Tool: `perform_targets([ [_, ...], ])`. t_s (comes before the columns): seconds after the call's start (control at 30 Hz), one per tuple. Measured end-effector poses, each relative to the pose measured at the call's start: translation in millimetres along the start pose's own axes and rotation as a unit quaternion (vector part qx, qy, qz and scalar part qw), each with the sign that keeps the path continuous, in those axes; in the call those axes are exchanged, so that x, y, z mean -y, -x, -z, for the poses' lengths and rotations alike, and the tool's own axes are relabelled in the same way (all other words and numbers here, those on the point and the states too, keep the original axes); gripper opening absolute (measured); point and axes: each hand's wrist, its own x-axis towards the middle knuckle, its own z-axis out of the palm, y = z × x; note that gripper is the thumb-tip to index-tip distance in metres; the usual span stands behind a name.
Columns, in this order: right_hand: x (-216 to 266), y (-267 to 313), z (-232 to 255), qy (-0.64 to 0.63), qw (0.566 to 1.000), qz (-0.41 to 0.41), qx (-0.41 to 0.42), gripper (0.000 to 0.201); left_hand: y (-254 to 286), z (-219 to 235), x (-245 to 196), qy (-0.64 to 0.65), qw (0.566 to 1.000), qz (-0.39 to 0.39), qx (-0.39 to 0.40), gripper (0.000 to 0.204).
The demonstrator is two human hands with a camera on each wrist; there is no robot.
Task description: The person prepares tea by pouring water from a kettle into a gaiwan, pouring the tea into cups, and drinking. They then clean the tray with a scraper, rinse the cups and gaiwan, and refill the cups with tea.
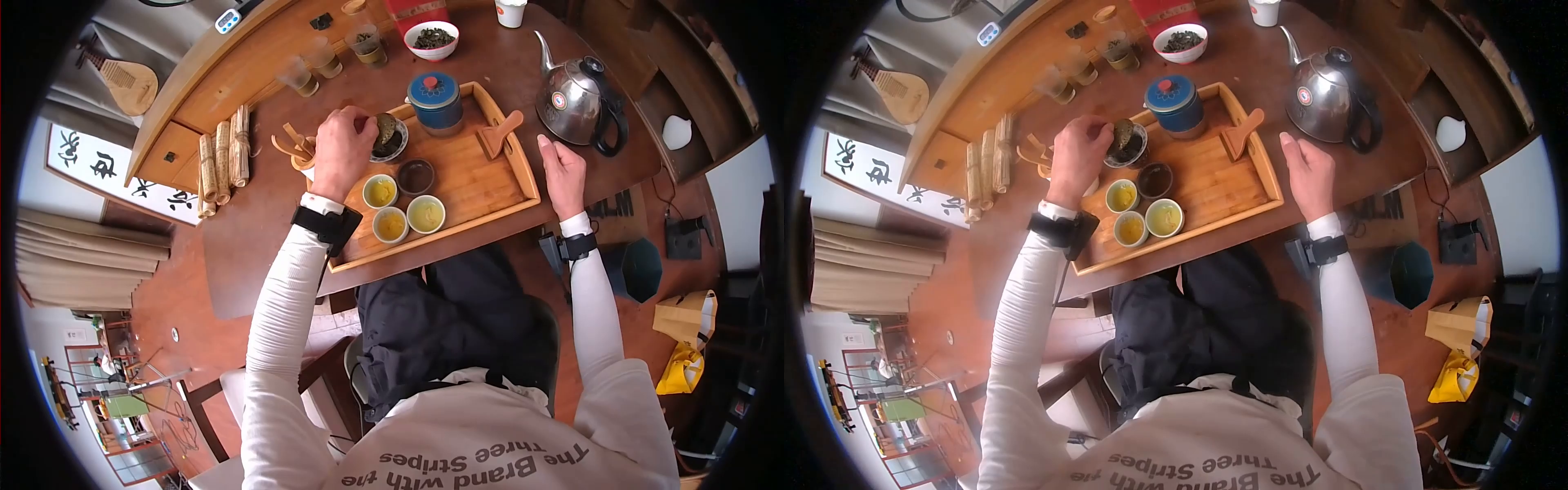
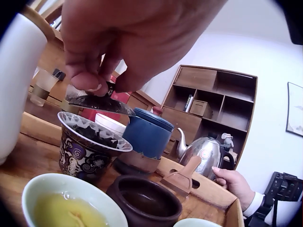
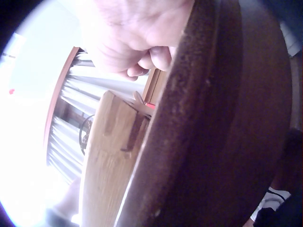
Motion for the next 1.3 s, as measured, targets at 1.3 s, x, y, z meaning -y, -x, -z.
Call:
perform_targets([
  [1.3, 4.0, 1.5, 1.1, 0.003, 1.0, -0.003, -0.01, 0.049, 1.4, -15.2, -11.6, -0.141, 0.971, 0.0, 0.192, 0.08],
])
